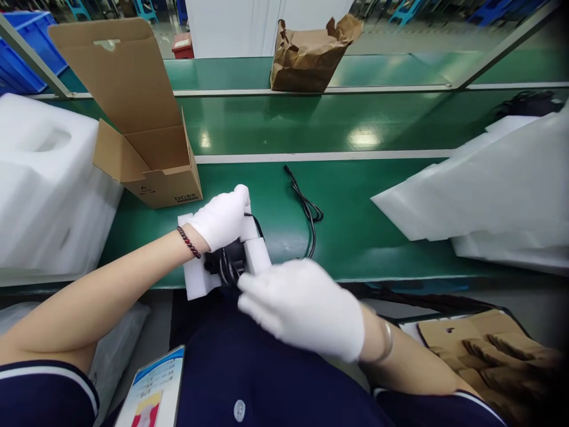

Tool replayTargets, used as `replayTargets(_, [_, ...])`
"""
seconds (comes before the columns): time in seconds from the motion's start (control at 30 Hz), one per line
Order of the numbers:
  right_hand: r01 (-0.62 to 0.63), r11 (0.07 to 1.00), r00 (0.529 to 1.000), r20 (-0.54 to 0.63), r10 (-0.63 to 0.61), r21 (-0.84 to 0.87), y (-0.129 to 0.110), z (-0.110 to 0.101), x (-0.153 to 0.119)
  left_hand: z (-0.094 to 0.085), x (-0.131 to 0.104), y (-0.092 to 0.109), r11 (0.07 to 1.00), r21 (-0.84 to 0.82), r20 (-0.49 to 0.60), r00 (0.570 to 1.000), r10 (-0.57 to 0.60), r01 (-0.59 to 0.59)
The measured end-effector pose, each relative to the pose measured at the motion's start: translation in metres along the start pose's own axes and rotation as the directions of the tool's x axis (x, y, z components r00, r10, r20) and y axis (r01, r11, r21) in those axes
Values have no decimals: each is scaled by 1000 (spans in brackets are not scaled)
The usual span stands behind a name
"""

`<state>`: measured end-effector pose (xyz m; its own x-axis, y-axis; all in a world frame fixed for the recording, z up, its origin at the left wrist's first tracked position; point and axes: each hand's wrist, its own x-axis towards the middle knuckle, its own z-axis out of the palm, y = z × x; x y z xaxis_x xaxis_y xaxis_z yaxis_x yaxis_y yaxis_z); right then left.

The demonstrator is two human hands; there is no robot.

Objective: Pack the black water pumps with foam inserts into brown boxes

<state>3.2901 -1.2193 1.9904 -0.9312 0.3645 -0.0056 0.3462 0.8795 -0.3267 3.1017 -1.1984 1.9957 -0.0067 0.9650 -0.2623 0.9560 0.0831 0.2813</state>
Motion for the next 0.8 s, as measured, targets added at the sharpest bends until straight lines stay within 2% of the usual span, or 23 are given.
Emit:
replayTargets(0.03, [-90, 994, 990, -106, 95, 54, 13, -2, 9, 0, 1, 0, 1000, -8, -3, 1000, 4, -4])
replayTargets(0.07, [-167, 974, 958, -208, 196, 152, 28, -2, 21, 1, 1, 0, 1000, -10, -11, 1000, 10, -10])
replayTargets(0.1, [-199, 936, 919, -278, 281, 289, 44, 1, 35, 1, 2, 0, 1000, -8, -21, 1000, 9, -9])
replayTargets(0.13, [-150, 879, 911, -281, 301, 454, 60, 6, 50, 1, 3, -1, 1000, -3, -31, 1000, 2, -2])
replayTargets(0.17, [-81, 779, 934, -225, 277, 622, 74, 14, 65, 0, 3, -1, 1000, 0, -40, 999, -12, 12])
replayTargets(0.23, [-17, 495, 985, -70, 155, 869, 95, 32, 90, -1, 2, -4, 998, -2, -50, 997, -56, 56])
replayTargets(0.3, [-28, 275, 995, -1, 104, 961, 108, 49, 104, 0, 2, -7, 996, 4, -49, 995, -88, 89])
replayTargets(0.33, [-27, 209, 992, 2, 123, 977, 111, 56, 108, 1, 2, -10, 995, 18, -37, 995, -93, 94])
replayTargets(0.4, [-16, 137, 986, -7, 166, 990, 114, 63, 108, 7, 4, -14, 994, 64, 17, 996, -88, 87])
replayTargets(0.47, [-22, 118, 981, -2, 194, 993, 113, 64, 104, 15, 10, -16, 993, 106, 79, 995, -57, 48])
replayTargets(0.5, [-27, 138, 976, -4, 216, 990, 112, 63, 100, 17, 13, -17, 992, 122, 105, 994, -39, 26])
replayTargets(0.6, [-71, 255, 941, -20, 337, 964, 104, 59, 77, 18, 20, -18, 989, 143, 143, 990, 7, -28])
replayTargets(0.67, [-148, 280, 915, 24, 402, 949, 99, 59, 53, 15, 14, -25, 992, 77, 99, 991, 92, -99])
replayTargets(0.7, [-195, 282, 905, 62, 420, 940, 96, 60, 40, 15, 6, -31, 988, 11, 5, 988, 153, -153])
replayTargets(0.73, [-246, 287, 897, 105, 429, 926, 94, 62, 27, 18, -5, -39, 978, -72, -144, 972, 186, -198])
replayTargets(0.77, [-295, 303, 888, 143, 437, 906, 91, 65, 16, 25, -19, -48, 962, -162, -336, 929, 157, -221])
replayTargets(0.8, [-342, 335, 877, 170, 450, 878, 88, 67, 7, 35, -34, -58, 944, -253, -521, 852, 52, -212])
